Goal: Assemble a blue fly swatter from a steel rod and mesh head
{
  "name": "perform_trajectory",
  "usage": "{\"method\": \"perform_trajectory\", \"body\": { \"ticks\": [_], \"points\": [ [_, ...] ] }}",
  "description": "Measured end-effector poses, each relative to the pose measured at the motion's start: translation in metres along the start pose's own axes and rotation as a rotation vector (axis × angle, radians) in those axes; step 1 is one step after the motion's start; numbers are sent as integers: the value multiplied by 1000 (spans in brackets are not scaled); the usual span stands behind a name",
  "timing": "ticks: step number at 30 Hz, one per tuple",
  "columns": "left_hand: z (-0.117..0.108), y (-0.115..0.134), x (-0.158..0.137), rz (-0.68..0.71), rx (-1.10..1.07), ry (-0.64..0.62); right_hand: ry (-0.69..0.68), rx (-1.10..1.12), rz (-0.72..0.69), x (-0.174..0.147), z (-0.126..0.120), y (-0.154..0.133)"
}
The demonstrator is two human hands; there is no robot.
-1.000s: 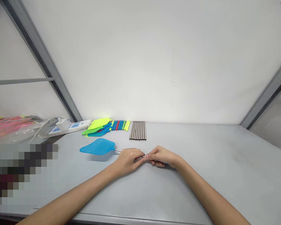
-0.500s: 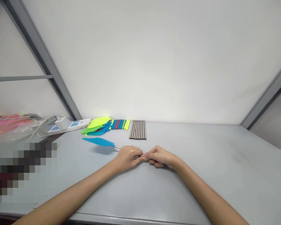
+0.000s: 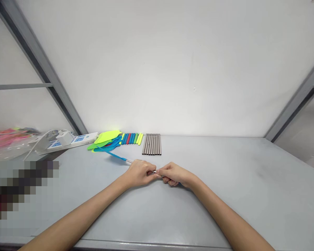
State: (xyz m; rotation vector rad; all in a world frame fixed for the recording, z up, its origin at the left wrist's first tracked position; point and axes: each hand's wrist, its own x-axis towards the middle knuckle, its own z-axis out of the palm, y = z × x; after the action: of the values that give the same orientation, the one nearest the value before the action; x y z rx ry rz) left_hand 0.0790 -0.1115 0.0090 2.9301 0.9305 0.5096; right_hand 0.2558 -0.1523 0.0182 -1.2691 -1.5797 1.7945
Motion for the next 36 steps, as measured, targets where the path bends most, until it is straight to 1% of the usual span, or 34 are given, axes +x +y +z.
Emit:
{"method": "perform_trajectory", "body": {
  "ticks": [7,14,20,25,30,36],
  "points": [
    [-1,-7,3,18,102,21,-7,4,-60,4,-1,1],
    [-4,-14,6,-32,206,25,-6,11,-109,2,0,-3],
    [-4,-24,6,-5,173,32,-8,38,-121,4,5,-3],
    [-7,-35,7,26,157,48,39,49,-121,8,10,-5],
    [-13,-38,7,22,189,37,74,58,-106,10,14,-6],
    [-11,-43,7,38,184,75,97,75,-101,12,15,-5]
  ]
}}
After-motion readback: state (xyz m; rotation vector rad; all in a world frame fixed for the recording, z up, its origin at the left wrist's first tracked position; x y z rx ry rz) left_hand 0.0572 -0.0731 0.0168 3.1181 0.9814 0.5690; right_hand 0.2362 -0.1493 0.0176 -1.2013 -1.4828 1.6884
